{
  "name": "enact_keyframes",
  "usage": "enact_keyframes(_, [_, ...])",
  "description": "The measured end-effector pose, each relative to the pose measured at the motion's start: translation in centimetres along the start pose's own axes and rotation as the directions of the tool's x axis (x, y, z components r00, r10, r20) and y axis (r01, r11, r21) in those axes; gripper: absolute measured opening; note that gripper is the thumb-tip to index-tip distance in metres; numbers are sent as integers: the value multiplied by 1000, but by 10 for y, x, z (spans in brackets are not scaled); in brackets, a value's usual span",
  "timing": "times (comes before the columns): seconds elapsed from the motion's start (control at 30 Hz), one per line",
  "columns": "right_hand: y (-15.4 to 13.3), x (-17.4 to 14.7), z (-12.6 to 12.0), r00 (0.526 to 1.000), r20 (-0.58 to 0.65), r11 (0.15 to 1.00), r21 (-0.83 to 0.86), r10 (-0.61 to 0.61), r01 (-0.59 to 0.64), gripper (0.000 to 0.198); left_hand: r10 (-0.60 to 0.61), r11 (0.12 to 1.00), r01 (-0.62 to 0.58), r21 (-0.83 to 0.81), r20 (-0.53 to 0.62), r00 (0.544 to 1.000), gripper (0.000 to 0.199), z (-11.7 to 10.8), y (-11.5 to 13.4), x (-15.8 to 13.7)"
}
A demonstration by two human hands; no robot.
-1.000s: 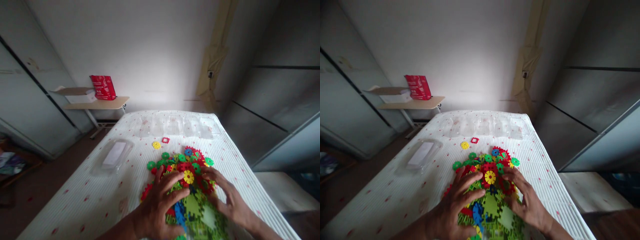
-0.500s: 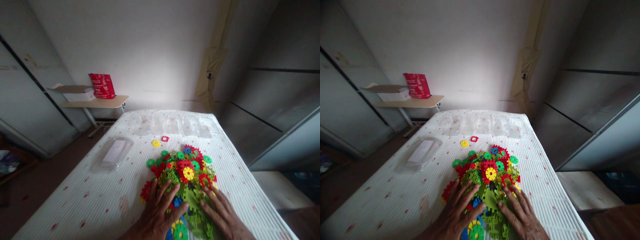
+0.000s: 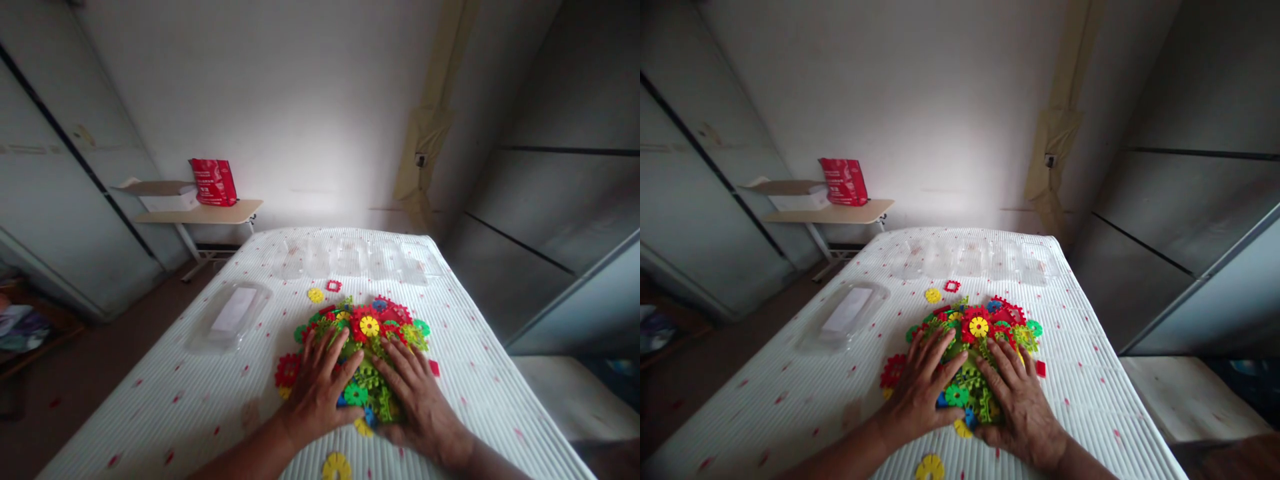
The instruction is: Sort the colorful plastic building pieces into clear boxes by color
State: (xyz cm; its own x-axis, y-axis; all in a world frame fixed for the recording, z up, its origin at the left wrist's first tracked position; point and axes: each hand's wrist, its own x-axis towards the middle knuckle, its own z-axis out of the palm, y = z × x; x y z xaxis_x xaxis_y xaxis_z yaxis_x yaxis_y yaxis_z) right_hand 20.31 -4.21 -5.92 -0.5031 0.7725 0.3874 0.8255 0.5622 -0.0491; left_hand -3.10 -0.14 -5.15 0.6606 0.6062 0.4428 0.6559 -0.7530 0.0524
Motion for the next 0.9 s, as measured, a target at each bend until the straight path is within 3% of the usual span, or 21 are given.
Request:
enact_keyframes(0.2, [2,7,6,998,-33,997,-33,62,-63,81,11,1000,-11,2,-58,998,74,-9,-7,5])
enact_keyframes(0.33, [7,8,5,988,-58,989,-23,146,-147,76,147,984,-147,-104,-14,989,84,-29,2,-12])
enact_keyframes(0.4, [10,8,3,981,-82,985,-15,173,-175,75,218,970,-215,-109,14,976,77,-34,8,-27])
enact_keyframes(0.5, [9,8,-1,984,-94,988,-2,152,-153,78,314,949,-314,-7,57,948,59,-31,14,-45])
enact_keyframes(0.57, [2,7,-3,994,-70,996,9,88,-88,82,329,941,-335,45,97,939,60,-27,16,-50])
enact_keyframes(0.7, [-17,3,-1,996,4,995,36,-92,92,90,257,963,-263,63,95,962,78,-19,17,-46])
enact_keyframes(0.9, [-18,21,8,997,-4,996,-17,-83,83,84,58,997,-60,46,40,998,78,-7,18,-25])
